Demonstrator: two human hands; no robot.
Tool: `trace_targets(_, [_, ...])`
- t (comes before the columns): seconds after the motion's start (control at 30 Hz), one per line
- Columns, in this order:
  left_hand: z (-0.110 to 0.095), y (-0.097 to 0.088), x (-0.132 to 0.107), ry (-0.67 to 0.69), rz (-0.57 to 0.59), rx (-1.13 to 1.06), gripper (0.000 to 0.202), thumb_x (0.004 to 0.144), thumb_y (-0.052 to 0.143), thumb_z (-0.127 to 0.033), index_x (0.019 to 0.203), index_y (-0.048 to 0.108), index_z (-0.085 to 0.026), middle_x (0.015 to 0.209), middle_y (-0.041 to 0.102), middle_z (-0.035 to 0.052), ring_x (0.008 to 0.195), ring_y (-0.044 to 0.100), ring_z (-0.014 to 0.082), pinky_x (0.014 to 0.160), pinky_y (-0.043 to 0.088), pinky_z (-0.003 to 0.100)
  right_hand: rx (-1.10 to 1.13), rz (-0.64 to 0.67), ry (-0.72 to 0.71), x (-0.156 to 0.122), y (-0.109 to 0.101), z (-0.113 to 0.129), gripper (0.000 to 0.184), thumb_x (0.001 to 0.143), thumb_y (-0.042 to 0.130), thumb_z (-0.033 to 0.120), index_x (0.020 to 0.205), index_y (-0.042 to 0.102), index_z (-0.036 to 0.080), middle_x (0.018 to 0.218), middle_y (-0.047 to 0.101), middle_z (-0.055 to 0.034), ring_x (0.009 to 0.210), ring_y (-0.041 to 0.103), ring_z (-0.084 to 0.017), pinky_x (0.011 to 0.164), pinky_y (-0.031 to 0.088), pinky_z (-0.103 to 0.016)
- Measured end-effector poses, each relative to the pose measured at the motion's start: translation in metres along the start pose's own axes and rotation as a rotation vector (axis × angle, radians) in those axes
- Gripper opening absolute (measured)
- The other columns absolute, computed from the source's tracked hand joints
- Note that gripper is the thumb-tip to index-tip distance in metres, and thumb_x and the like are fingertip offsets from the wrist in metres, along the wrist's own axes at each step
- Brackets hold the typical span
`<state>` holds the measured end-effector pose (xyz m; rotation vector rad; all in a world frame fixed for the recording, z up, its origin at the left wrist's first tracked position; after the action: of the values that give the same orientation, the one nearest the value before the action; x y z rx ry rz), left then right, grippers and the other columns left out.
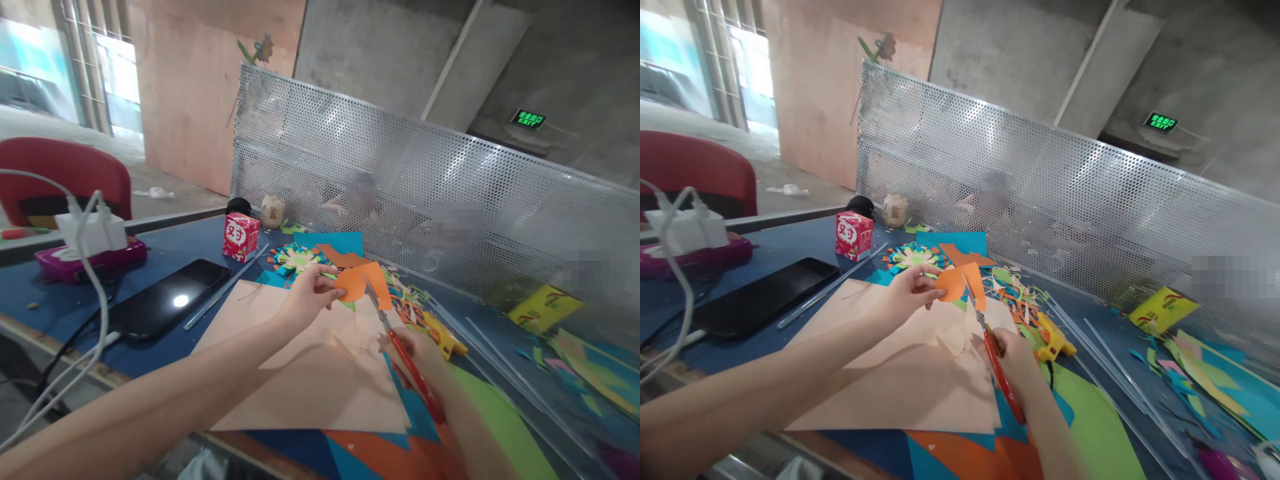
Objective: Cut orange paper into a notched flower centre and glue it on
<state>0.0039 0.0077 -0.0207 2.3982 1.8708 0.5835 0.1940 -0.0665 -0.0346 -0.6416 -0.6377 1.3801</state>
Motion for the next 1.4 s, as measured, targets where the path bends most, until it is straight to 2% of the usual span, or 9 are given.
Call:
trace_targets(0.27, [0.002,-0.001,0.001,0.041,-0.007,0.035,0.026,0.062,0.065,-0.010,0.083,0.050,-0.014,0.059,0.062,-0.0027,0.043,0.048,0.0058,0.041,0.039,0.018,-0.066,0.002,0.017,0.001,-0.003,-0.001,0.034,0.075,0.049,0.050,0.062,0.050,0.019,0.037,0.043,0.0058,0.028,0.036,-0.009,0.032,0.024,-0.024])
trace_targets(0.5, [0.001,-0.004,0.003,0.095,-0.130,-0.033,0.033,0.061,0.066,-0.008,0.087,0.046,-0.015,0.061,0.058,-0.0045,0.046,0.050,0.0063,0.041,0.040,0.018,-0.089,-0.017,0.040,0.002,-0.003,-0.003,0.031,0.074,0.051,0.047,0.060,0.051,0.020,0.035,0.042,0.0064,0.026,0.035,-0.009,0.032,0.022,-0.024])
trace_targets(0.77, [-0.004,-0.001,-0.004,-0.049,-0.049,-0.001,0.038,0.060,0.068,-0.008,0.092,0.049,-0.013,0.057,0.060,-0.0041,0.041,0.046,0.0050,0.042,0.037,0.019,0.009,0.036,-0.036,0.002,0.000,-0.005,0.027,0.074,0.052,0.044,0.064,0.051,0.019,0.040,0.045,0.0064,0.030,0.039,-0.010,0.033,0.026,-0.024])
trace_targets(0.93, [-0.004,0.000,-0.004,-0.081,-0.017,-0.014,0.039,0.057,0.071,-0.011,0.091,0.052,-0.012,0.056,0.060,-0.0039,0.041,0.045,0.0052,0.042,0.036,0.019,0.010,-0.003,-0.039,0.002,-0.001,-0.006,0.029,0.073,0.053,0.045,0.063,0.053,0.018,0.040,0.046,0.0056,0.029,0.037,-0.009,0.033,0.024,-0.024])
trace_targets(1.1, [-0.006,-0.001,-0.005,-0.088,-0.036,-0.009,0.040,0.056,0.071,-0.011,0.091,0.053,-0.011,0.056,0.061,-0.0032,0.040,0.045,0.0051,0.042,0.036,0.020,0.025,-0.029,-0.049,0.003,-0.001,-0.008,0.030,0.073,0.053,0.046,0.058,0.049,0.020,0.036,0.041,0.0069,0.027,0.034,-0.008,0.031,0.021,-0.023])
trace_targets(1.3, [-0.009,0.000,-0.005,-0.107,-0.027,-0.002,0.039,0.058,0.069,-0.010,0.094,0.053,-0.010,0.055,0.061,-0.0027,0.042,0.045,0.0051,0.042,0.036,0.019,0.039,-0.010,-0.088,0.003,-0.001,-0.010,0.027,0.072,0.054,0.043,0.060,0.053,0.018,0.037,0.042,0.0071,0.028,0.034,-0.008,0.032,0.021,-0.023])
trace_targets(1.4, [-0.009,0.001,-0.005,-0.112,-0.018,0.012,0.037,0.059,0.068,-0.009,0.094,0.053,-0.009,0.055,0.060,-0.0028,0.041,0.044,0.0049,0.042,0.035,0.019,0.049,-0.056,-0.108,0.004,0.000,-0.013,0.026,0.071,0.057,0.040,0.057,0.054,0.019,0.036,0.040,0.0075,0.029,0.033,-0.008,0.033,0.022,-0.023])
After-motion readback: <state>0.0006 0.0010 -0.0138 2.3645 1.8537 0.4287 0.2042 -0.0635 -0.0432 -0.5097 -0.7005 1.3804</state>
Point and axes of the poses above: each hand's wrist, its own x-axis towards the middle knuckle, its own y-axis out of the palm, z = x × y, the point moved 1 cm from there along x, towards the middle knuckle
